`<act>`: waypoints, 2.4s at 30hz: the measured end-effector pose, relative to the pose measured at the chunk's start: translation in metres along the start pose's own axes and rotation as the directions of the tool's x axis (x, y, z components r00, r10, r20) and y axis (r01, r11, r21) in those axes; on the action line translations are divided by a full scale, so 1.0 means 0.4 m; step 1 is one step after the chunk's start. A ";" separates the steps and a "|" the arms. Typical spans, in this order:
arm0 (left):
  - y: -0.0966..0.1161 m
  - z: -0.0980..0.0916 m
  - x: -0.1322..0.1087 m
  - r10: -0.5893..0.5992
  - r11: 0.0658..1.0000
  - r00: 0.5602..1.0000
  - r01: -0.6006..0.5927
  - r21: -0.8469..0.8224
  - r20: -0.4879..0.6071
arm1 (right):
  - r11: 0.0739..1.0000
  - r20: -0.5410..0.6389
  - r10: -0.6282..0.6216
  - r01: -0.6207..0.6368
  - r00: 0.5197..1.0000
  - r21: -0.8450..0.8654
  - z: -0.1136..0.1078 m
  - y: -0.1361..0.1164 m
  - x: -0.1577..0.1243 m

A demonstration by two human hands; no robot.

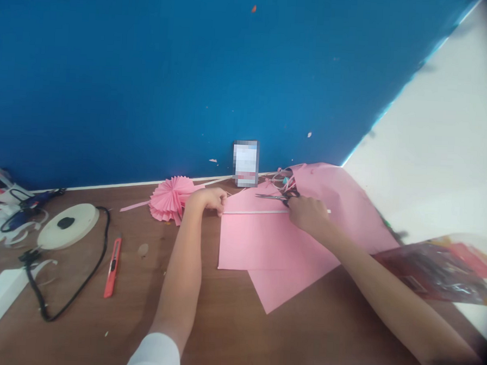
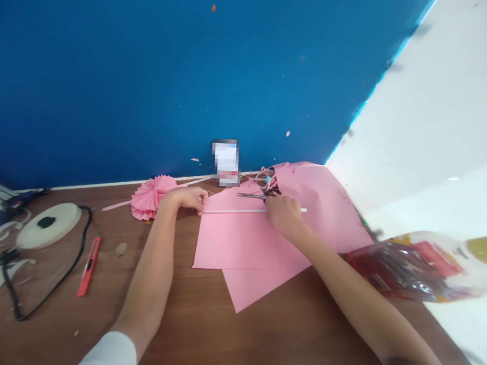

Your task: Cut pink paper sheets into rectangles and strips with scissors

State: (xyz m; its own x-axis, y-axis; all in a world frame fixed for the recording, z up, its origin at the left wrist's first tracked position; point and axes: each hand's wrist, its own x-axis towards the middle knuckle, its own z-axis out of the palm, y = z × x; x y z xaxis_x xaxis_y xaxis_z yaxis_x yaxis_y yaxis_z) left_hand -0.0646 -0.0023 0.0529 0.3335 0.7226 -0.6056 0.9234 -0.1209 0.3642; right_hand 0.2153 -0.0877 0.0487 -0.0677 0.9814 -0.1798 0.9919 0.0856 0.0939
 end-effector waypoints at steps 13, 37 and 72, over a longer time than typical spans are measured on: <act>0.002 -0.004 -0.021 -0.081 0.995 0.996 0.083 -0.052 0.045 | 1.000 -0.015 0.005 -0.006 1.000 -0.015 0.006 -0.003 -0.001; 0.012 -0.001 -0.015 -0.087 0.996 0.996 0.087 0.021 0.019 | 1.000 -0.043 -0.001 0.001 0.999 0.007 0.011 -0.003 -0.003; 0.101 -0.008 -0.051 0.136 0.988 0.923 -0.151 -0.014 -0.359 | 0.995 -0.194 -0.059 0.075 0.979 0.073 -0.055 -0.008 -0.039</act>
State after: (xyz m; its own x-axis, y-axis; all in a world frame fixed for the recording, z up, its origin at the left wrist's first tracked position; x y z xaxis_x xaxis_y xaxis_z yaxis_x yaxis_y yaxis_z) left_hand -0.0349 -0.0196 0.0823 0.3651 0.8953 -0.2553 0.8599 -0.2191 0.4611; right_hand 0.2109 -0.0993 0.0729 -0.1459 0.9893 0.0084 0.9893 0.1458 0.0084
